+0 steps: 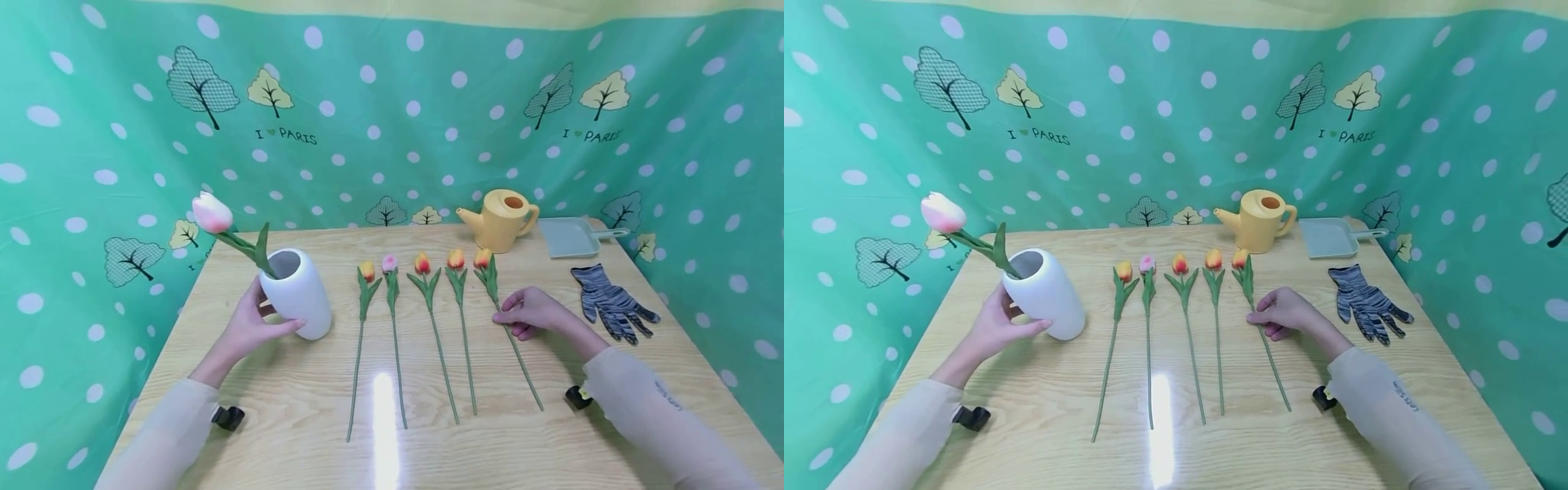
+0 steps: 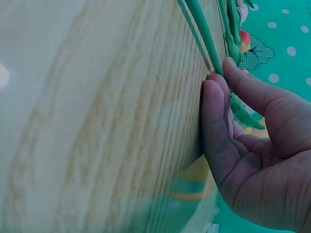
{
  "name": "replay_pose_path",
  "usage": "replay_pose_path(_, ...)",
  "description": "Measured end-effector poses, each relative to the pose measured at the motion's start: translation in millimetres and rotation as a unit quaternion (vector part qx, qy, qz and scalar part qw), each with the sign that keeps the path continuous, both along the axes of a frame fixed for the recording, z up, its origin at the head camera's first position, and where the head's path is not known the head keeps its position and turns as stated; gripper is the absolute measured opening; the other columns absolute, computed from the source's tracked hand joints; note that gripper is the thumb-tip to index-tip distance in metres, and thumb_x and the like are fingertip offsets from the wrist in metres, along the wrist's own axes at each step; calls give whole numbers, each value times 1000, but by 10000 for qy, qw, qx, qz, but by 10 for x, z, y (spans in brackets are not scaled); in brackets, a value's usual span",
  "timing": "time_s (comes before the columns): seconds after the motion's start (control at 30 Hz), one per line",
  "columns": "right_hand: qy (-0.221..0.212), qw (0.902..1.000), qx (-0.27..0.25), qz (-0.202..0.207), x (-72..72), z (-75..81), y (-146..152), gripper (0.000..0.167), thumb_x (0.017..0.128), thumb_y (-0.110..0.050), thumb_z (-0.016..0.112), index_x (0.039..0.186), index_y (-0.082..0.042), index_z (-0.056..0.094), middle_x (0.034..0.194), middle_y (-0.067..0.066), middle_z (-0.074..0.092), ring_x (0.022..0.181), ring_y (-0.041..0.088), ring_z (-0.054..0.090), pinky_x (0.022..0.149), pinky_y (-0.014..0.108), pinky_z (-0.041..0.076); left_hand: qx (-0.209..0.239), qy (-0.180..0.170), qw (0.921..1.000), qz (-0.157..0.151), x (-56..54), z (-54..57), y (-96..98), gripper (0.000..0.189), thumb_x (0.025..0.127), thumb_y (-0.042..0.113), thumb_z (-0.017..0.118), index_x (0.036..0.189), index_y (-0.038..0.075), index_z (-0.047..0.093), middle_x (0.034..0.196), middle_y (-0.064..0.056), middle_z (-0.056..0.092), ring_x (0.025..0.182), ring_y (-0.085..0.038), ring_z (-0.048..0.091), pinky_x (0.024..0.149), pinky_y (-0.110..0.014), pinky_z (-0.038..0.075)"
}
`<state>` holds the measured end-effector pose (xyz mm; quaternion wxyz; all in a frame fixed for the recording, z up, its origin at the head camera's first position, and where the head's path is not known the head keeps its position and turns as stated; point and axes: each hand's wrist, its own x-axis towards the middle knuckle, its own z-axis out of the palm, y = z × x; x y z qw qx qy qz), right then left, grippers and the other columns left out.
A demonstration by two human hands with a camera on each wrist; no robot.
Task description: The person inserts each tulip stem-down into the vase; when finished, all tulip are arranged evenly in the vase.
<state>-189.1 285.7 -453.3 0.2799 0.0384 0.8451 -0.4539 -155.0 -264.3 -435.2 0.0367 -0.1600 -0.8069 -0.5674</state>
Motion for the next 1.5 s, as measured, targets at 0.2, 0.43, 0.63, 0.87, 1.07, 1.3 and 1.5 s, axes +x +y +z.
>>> replay_pose_path(0.2,68,10000,-10,-36,18,-2,-56,46,91,-27,79,114,5,56,71,9,66,60,17,64,57,35,61,-1,81,9999,-97,-16,68,-40,93,73,-2,90,149,18,41,135,-4,51,114,-22,59,91,-27,55)
replay_pose_path(0.43,-27,9999,21,-105,60,5,17,42,92,-24,78,114,6,58,70,8,65,60,17,65,57,34,61,95,-64,9996,-257,-83,51,24,95,73,-1,90,151,18,39,138,-5,50,116,-23,57,92,-29,56)
replay_pose_path(0.63,-23,9999,-107,-48,24,21,19,40,91,-26,79,111,4,62,72,8,66,61,17,65,59,35,61,109,-30,9999,-96,-47,36,7,96,71,-5,90,150,14,39,137,-5,51,113,-22,58,89,-29,56)
replay_pose_path(0.87,-64,9999,-126,-20,-5,9,19,38,92,-26,78,110,3,62,72,8,66,62,18,65,60,36,62,73,-71,9999,-118,-13,49,-16,94,73,-4,89,150,13,38,137,-4,50,113,-21,58,90,-29,56)
replay_pose_path(1.07,-102,9996,-267,1,12,26,40,40,93,-25,77,116,4,62,77,10,67,66,20,67,64,38,62,86,-97,9999,-108,14,33,-17,94,72,-5,89,149,14,39,136,-4,51,113,-22,59,90,-32,57)
replay_pose_path(1.3,-173,9983,-557,20,23,128,68,46,96,-23,74,126,8,58,94,16,69,77,24,69,72,42,63,101,-23,9999,-137,10,13,-9,93,72,-4,89,149,13,40,135,-5,51,112,-20,59,90,-29,56)
replay_pose_path(1.5,-285,9955,-893,96,14,256,63,56,97,-23,72,135,12,51,106,18,67,80,24,70,74,41,63,98,-56,9999,-107,9,21,-11,93,72,-4,89,149,13,39,135,-5,51,112,-21,59,90,-29,57)
